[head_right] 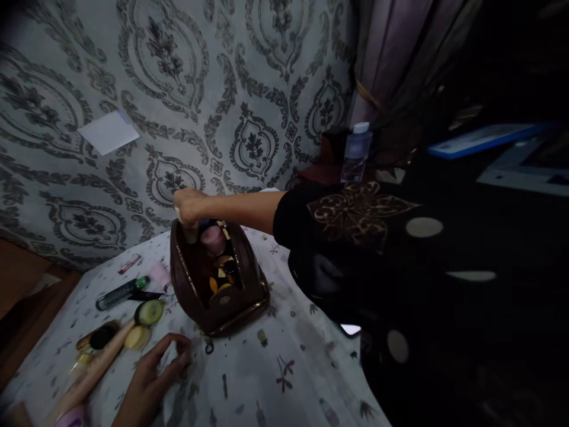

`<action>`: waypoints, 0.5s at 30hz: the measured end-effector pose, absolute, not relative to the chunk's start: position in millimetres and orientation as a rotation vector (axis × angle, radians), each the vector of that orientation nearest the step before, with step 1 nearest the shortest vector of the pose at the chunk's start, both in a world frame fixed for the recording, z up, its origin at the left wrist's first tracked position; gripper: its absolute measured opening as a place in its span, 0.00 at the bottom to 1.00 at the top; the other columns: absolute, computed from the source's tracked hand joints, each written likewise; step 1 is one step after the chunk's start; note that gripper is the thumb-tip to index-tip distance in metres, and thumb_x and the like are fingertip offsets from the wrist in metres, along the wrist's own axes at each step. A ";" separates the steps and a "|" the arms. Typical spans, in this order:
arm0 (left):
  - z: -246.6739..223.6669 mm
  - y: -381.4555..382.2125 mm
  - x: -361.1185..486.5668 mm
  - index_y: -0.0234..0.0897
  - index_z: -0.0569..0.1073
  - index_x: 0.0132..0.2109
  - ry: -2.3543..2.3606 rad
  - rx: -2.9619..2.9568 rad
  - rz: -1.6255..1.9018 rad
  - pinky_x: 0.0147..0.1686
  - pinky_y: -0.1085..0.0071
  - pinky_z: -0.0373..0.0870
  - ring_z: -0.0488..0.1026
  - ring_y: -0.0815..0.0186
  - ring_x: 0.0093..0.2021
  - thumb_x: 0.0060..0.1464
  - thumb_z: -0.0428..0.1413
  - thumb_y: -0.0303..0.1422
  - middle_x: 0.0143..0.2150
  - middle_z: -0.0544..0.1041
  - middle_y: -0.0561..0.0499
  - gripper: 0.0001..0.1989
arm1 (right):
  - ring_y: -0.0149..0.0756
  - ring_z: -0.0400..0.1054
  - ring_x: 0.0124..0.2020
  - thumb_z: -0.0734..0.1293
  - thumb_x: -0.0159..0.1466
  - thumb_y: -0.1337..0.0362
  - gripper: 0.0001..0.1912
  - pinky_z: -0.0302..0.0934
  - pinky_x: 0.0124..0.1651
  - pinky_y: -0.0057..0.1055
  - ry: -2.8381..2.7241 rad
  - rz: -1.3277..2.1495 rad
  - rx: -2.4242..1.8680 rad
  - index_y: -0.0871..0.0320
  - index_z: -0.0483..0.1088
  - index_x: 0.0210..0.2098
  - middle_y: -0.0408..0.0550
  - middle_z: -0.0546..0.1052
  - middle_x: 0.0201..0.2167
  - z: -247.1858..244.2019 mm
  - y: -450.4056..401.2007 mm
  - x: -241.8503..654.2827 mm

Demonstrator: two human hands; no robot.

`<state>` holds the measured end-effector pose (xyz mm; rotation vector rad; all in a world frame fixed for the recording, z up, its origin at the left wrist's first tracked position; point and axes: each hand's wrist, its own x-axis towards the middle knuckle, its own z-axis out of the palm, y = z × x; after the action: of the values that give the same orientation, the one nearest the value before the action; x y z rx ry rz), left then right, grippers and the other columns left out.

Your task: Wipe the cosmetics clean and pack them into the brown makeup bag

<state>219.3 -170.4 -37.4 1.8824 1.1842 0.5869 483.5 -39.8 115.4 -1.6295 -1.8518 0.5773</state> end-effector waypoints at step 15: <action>-38.2 -171.4 223.2 0.38 0.75 0.34 1.195 1.796 0.597 0.33 0.74 0.67 0.69 0.65 0.30 0.51 0.59 0.49 0.30 0.73 0.54 0.17 | 0.47 0.73 0.50 0.71 0.52 0.74 0.18 0.67 0.45 0.30 -2.214 0.239 -1.793 0.64 0.78 0.44 0.59 0.79 0.47 101.7 -42.7 477.0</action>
<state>223.2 -171.4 -38.2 1.7961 1.1949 0.5973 477.0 -42.7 101.7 -1.7934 -2.2137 0.2386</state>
